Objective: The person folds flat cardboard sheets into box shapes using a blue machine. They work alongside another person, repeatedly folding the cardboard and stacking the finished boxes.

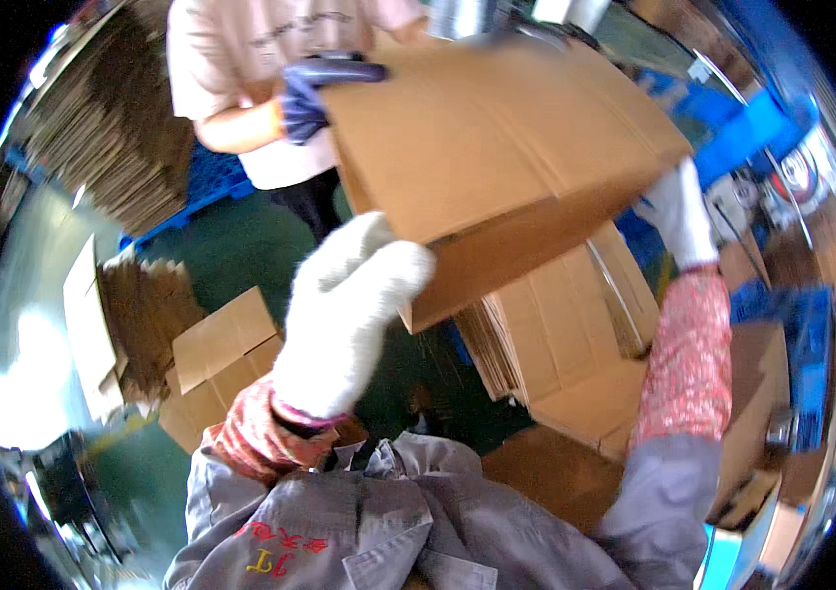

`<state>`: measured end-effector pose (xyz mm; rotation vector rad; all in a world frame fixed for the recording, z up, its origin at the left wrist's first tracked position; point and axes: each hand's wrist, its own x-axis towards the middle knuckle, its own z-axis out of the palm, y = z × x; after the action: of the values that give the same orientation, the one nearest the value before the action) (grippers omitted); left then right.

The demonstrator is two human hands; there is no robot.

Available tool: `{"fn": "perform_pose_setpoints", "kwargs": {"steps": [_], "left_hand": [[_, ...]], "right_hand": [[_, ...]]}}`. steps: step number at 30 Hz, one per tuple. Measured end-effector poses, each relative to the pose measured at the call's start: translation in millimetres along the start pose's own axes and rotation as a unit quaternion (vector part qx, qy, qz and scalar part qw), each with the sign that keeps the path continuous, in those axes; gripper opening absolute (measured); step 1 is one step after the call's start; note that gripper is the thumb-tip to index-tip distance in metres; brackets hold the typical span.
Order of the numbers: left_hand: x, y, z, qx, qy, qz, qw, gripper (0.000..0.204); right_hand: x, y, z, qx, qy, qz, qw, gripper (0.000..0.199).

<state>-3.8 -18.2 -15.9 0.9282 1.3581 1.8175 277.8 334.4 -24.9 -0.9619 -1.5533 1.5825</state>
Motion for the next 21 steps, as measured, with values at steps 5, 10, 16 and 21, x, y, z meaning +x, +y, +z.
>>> {"fn": "perform_pose_setpoints", "kwargs": {"steps": [5,10,16,21], "left_hand": [[-0.2,34.2,-1.0,0.068,-0.084,-0.071,0.992,0.041],[-7.2,13.8,-1.3,0.039,-0.055,-0.033,0.997,0.049],[-22.6,13.0,5.1,0.143,-0.026,0.040,0.989,0.064],[-33.2,2.2,-4.1,0.099,-0.050,0.076,0.991,0.065]], "right_hand": [[-1.5,22.4,-6.1,0.026,-0.006,-0.008,1.000,0.098],[6.9,40.4,-9.4,0.045,0.011,-0.018,0.999,0.091],[-1.5,48.7,-19.7,0.094,0.032,-0.007,0.995,0.088],[8.8,58.3,-17.7,0.057,0.082,-0.024,0.995,0.093]]}}
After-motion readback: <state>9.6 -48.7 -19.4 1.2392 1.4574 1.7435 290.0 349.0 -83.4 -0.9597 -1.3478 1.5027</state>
